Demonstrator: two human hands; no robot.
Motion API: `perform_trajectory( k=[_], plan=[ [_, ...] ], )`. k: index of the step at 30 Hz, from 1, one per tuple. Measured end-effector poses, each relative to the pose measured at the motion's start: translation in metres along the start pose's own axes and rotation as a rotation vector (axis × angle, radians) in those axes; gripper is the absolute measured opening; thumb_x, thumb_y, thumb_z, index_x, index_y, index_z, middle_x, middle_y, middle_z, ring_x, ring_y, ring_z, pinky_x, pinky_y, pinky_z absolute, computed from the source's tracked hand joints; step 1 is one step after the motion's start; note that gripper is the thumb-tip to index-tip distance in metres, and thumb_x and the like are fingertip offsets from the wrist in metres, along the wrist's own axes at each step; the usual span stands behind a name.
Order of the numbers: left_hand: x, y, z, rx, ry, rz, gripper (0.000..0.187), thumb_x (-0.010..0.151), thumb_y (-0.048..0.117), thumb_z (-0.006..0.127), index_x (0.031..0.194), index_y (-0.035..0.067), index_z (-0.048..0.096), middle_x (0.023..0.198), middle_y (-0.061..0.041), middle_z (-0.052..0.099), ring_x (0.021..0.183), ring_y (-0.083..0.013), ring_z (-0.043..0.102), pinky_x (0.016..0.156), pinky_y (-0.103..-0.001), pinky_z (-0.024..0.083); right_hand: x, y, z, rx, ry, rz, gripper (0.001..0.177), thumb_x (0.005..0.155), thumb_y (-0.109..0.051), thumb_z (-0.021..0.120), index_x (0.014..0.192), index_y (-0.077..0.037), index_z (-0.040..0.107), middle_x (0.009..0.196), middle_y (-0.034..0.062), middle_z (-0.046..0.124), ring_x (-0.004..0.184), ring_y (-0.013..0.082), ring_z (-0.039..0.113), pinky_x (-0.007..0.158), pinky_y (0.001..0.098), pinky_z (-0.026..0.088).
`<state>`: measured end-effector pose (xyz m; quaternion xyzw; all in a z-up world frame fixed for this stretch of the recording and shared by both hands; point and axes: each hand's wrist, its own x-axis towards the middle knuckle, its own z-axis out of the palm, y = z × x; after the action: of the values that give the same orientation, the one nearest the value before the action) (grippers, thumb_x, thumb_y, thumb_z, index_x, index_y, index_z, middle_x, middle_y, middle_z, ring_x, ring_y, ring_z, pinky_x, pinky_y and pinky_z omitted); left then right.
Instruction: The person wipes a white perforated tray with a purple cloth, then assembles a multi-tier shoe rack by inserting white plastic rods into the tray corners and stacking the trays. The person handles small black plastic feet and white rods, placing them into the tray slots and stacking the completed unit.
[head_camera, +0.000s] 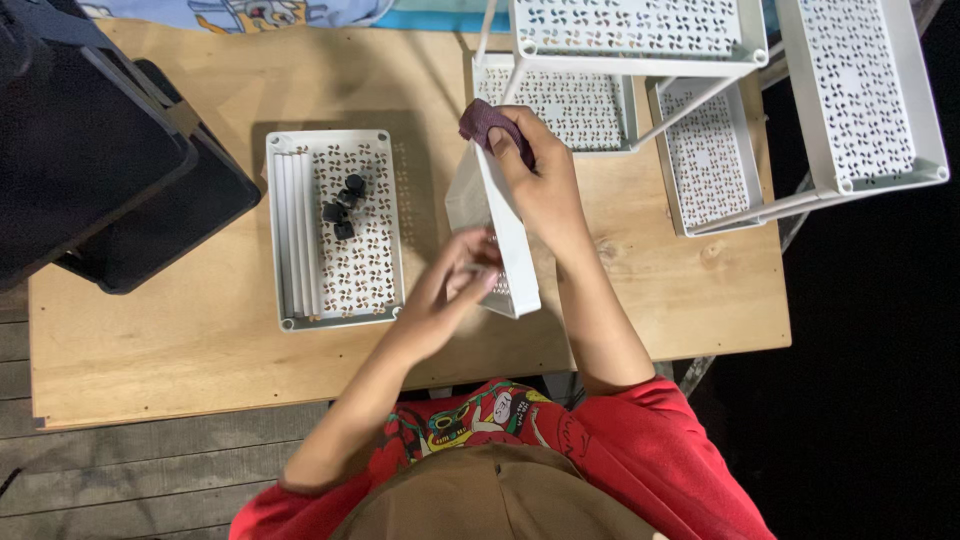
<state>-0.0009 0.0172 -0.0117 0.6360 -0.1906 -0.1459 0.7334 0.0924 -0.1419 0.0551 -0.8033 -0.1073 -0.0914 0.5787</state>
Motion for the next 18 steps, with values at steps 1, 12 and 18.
perform_trajectory(
  k=[1, 12, 18],
  plan=[
    [0.009, 0.001, -0.001, -0.068, 0.03, 0.011, 0.044, 0.105, 0.013, 0.063, 0.145, 0.007, 0.047, 0.121, -0.006, 0.063, 0.117, -0.0176, 0.065, 0.1, -0.034, 0.06, -0.004, -0.003, -0.001, 0.004, -0.002, 0.034, 0.019, 0.105, -0.007, 0.055, 0.117, -0.002, 0.069, 0.091, 0.0033, 0.069, 0.082, 0.0078, 0.058, 0.075, 0.0246, 0.049],
    [-0.001, 0.03, 0.027, 0.004, 0.111, -0.031, 0.045, 0.095, 0.001, 0.069, 0.135, 0.007, 0.051, 0.108, -0.004, 0.061, 0.105, -0.0144, 0.067, 0.082, -0.03, 0.063, -0.07, -0.029, -0.022, 0.115, 0.027, -0.049, 0.024, 0.109, -0.006, 0.054, 0.13, 0.002, 0.062, 0.122, 0.0089, 0.07, 0.112, 0.0139, 0.064, 0.101, 0.0269, 0.051],
    [-0.025, -0.003, 0.022, 0.481, 0.195, 0.188, 0.032, 0.093, -0.002, 0.068, 0.123, 0.005, 0.058, 0.115, -0.012, 0.067, 0.094, -0.0228, 0.075, 0.08, -0.032, 0.061, -0.115, -0.01, -0.013, 0.039, 0.082, -0.044, 0.027, 0.104, -0.002, 0.059, 0.13, 0.0, 0.064, 0.129, 0.0119, 0.067, 0.121, 0.02, 0.064, 0.106, 0.0326, 0.05]
  ],
)
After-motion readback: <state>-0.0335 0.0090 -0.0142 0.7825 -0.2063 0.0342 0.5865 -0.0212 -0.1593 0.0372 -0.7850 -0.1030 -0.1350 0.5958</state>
